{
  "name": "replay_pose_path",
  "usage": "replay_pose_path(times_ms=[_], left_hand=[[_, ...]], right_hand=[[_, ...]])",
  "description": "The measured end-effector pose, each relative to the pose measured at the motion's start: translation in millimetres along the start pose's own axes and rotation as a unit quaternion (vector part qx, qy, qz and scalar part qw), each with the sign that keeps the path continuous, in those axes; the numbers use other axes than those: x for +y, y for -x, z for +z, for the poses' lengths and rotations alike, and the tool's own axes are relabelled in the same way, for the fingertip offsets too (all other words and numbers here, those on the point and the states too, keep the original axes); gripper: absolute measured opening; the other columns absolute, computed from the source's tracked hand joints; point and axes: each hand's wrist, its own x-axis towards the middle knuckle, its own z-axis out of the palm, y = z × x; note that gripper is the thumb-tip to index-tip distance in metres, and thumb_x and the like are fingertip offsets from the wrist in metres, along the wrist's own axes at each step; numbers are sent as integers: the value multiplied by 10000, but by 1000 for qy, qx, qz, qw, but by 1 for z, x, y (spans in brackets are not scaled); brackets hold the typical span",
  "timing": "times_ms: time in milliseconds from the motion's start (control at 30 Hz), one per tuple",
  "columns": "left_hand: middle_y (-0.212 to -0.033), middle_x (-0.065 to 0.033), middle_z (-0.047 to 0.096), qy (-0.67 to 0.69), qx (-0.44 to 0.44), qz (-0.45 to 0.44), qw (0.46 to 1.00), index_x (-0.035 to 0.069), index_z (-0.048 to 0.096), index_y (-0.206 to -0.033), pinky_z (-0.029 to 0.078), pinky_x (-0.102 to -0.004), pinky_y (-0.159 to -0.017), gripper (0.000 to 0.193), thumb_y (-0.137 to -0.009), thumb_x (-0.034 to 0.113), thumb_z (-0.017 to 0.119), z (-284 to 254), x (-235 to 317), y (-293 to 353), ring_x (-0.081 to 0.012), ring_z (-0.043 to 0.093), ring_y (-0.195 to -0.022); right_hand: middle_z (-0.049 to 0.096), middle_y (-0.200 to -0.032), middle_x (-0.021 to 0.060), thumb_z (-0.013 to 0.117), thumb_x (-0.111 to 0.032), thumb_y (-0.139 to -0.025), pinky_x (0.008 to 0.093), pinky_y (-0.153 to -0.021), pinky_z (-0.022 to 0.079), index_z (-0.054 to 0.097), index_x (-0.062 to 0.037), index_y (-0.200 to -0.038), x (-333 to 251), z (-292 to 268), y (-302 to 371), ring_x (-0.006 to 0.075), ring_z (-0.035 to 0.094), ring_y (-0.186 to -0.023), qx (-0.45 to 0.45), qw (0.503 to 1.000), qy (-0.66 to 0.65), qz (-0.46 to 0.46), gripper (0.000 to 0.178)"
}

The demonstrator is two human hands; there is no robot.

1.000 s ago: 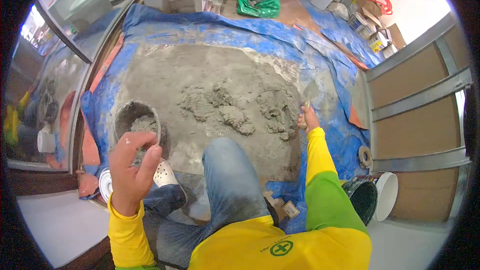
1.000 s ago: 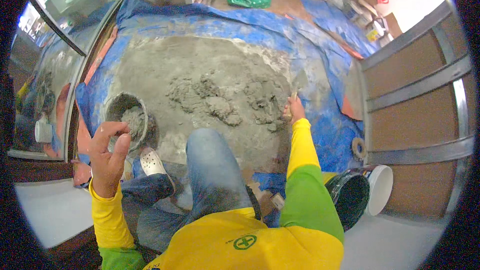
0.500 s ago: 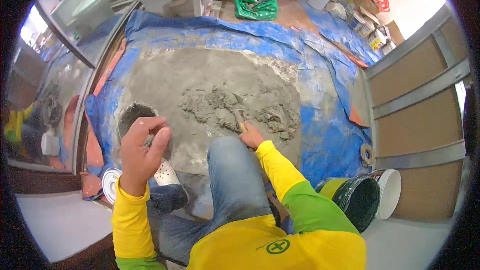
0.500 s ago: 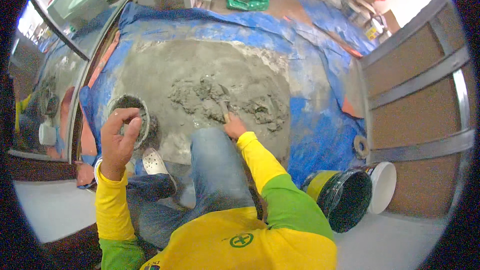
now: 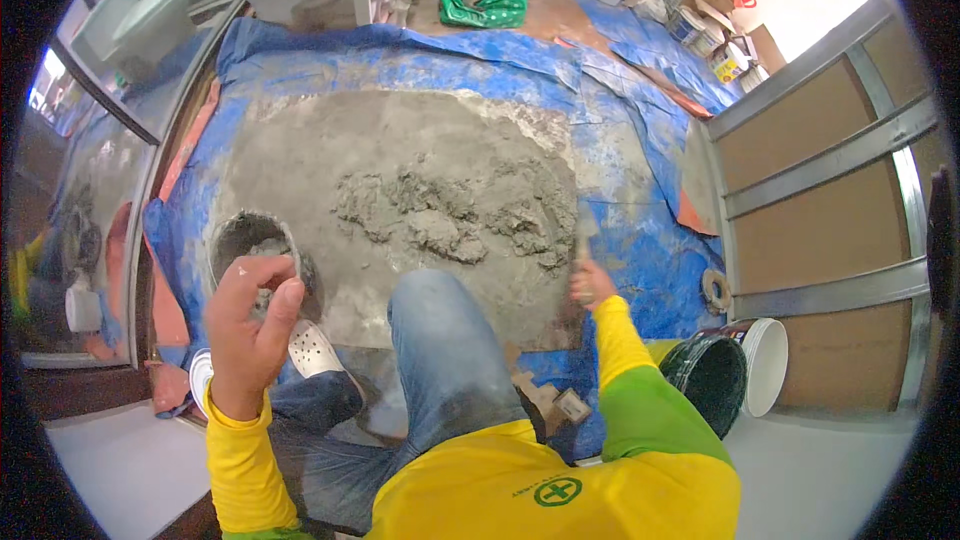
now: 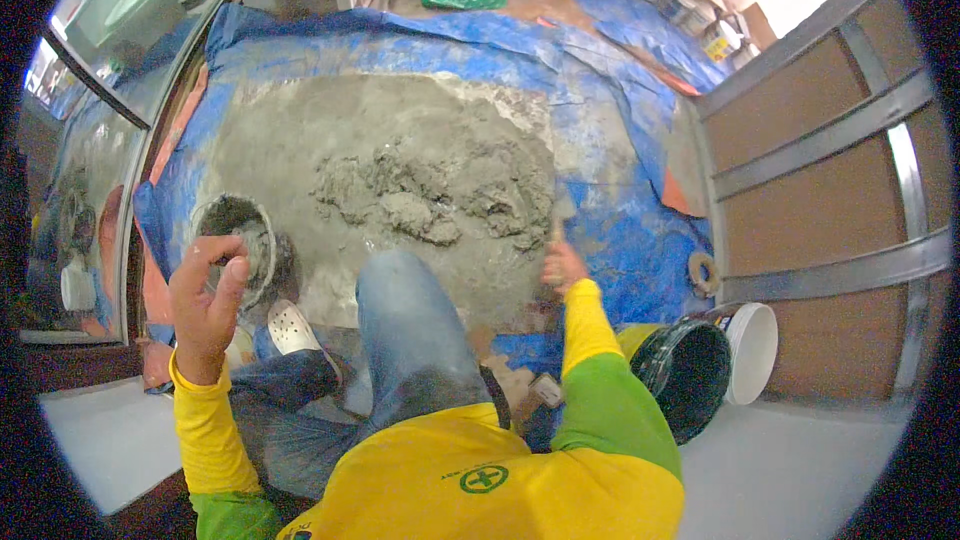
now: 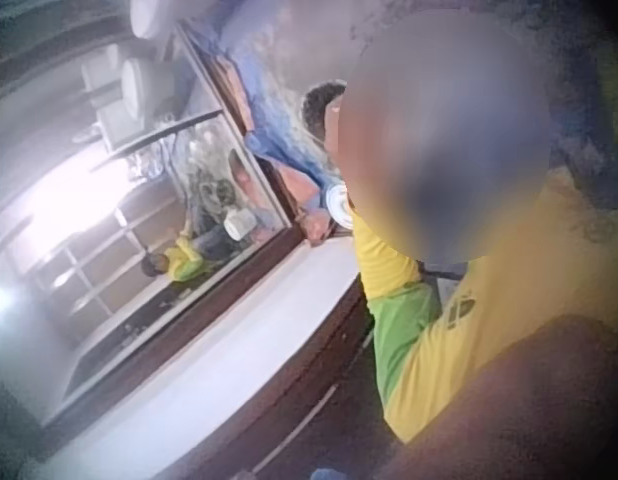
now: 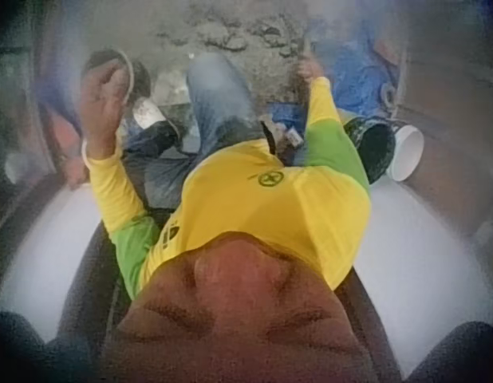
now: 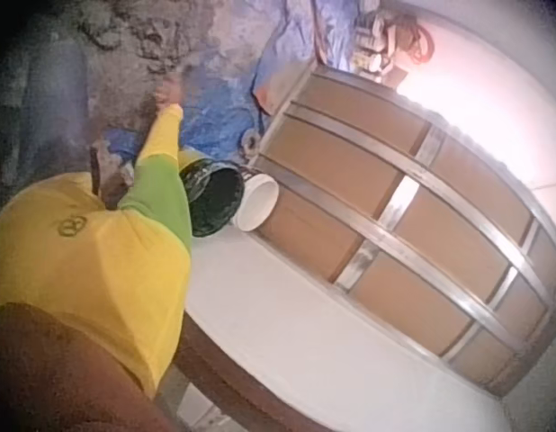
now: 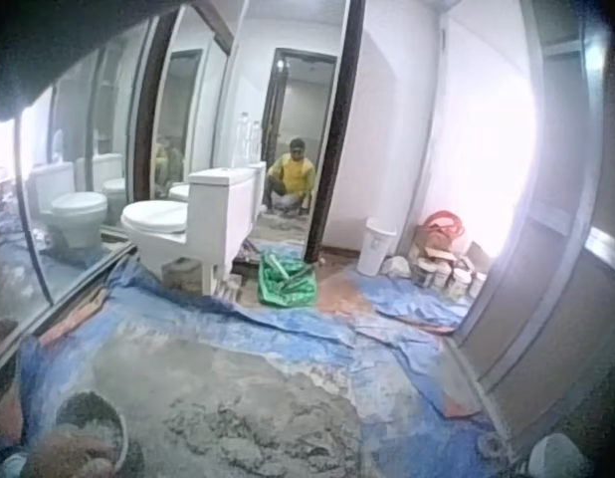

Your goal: The person mixes wet cement on a tarp using a trowel, scoops the mixture into a bucket, and carries it to another room. The person then transfers the cement from the bucket onto a board with the trowel.

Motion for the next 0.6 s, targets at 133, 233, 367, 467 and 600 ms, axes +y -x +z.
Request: replay_pose_path(times_ms=[133, 233, 367, 467, 600], left_hand=[[-816, -94, 607, -8, 2, 6, 1000, -7, 617, -962, 461, -284, -684, 178, -849, 127, 650, 2, 3, 3, -186, 576, -730], [-828, -98, 615, 6, -20, 23, 1000, -6, 619, -960, 462, -286, -688, 169, -845, 115, 647, 7, 14, -1, -187, 578, -734], [-843, -97, 625, 16, -40, 26, 999, 0, 623, -956, 460, -287, -700, 170, -838, 118, 652, 30, 19, -4, -191, 580, -752], [-870, -98, 637, 125, -88, -12, 988, 9, 628, -953, 465, -306, -725, 177, -829, 134, 651, 46, 38, -3, -201, 590, -781], [-931, -117, 617, 313, -292, 191, 883, 15, 635, -994, 475, -359, -782, 263, -816, 205, 674, 42, 91, -8, -248, 605, -882]], right_hand=[[467, -632, 1, 588, -202, -883, 286, -380, 397, 423, -209, -1050, 12, 89, 0, 132, 462, -460, 63, 993, 72, -73, 235], [464, -639, 10, 589, -173, -878, 312, -386, 410, 421, -217, -1112, 14, 92, 12, 138, 473, -472, -34, 993, 100, -45, 292], [569, -782, 87, 577, -174, -846, 377, -515, 496, 399, -156, -1338, 34, 147, 15, 235, 577, -595, -119, 955, 234, -139, 523], [603, -851, 84, 637, -203, -828, 337, -566, 496, 400, -100, -1362, 53, 164, -1, 202, 577, -645, -19, 810, 500, -305, 593], [581, -1067, 110, 644, -236, -825, 305, -653, 489, 403, -80, -1376, 90, 149, 0, 199, 556, -722, -9, 822, 473, -316, 622]])
